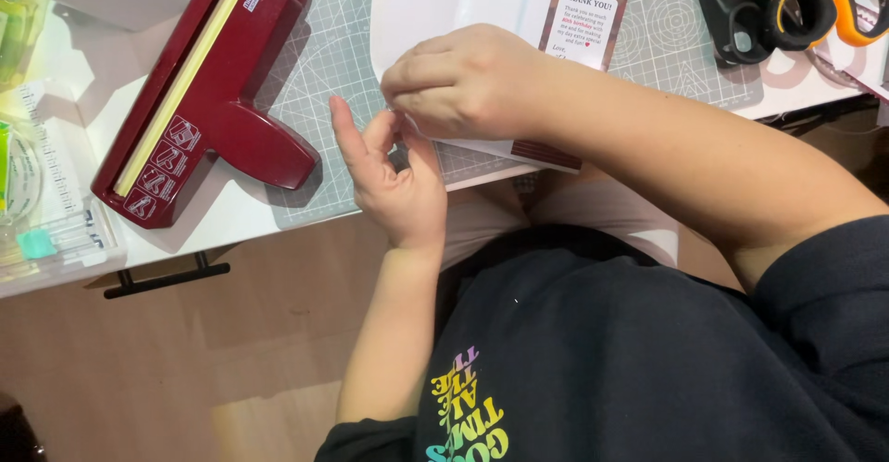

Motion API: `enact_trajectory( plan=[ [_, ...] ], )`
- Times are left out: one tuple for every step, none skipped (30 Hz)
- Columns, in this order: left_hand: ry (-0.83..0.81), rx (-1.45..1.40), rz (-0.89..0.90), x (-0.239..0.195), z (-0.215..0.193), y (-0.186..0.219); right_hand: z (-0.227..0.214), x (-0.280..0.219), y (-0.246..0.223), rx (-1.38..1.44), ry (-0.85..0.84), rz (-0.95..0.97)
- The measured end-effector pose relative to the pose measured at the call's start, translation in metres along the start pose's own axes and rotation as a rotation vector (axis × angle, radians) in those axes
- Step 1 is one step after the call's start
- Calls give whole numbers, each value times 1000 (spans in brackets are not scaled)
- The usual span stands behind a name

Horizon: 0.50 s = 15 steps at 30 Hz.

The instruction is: The person assembles paper gift bags by folding printed sheets, applying double-sided tape by hand, and trimming the edges with shears.

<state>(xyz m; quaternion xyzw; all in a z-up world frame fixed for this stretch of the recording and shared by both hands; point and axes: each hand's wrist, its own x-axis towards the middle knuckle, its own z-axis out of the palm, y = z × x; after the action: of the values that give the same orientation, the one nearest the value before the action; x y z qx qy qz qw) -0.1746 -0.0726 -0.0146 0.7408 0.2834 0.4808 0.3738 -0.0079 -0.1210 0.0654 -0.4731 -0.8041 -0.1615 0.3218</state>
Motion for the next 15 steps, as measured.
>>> enact_trajectory(
  plan=[
    [-1,-1,-3,0,0,0,0,0,0,35,3,17],
    [-1,-2,-7,1,0,0,1,0,1,70,6,32],
    [-2,-2,-7,1,0,0,2,0,1,70,6,33],
    [-12,-26,1,1,0,-1,2,1,1,75,18,47],
    [-22,-50,9,1,0,-1,3,1,2,80,29,61],
    [-23,-50,10,1,0,-2,4,0,2,80,29,61],
    [-25,-63,14,1,0,-2,5,0,3,86,22,77],
    [-27,-77,19,1,0,-2,6,-1,4,91,16,93],
    [-28,-78,20,1,0,-2,5,1,3,90,16,94],
    [-16,-62,26,2,1,-2,5,2,3,55,40,109],
    [-4,-45,33,2,1,-2,4,3,3,20,64,125],
    [-4,-47,34,2,2,-1,3,0,10,18,64,125],
    [5,-69,2,2,2,0,2,-4,18,63,83,169],
    [14,-90,-30,2,1,1,1,-7,26,108,104,211],
    [14,-91,-29,3,0,1,5,-32,43,106,104,211]
  ],
)
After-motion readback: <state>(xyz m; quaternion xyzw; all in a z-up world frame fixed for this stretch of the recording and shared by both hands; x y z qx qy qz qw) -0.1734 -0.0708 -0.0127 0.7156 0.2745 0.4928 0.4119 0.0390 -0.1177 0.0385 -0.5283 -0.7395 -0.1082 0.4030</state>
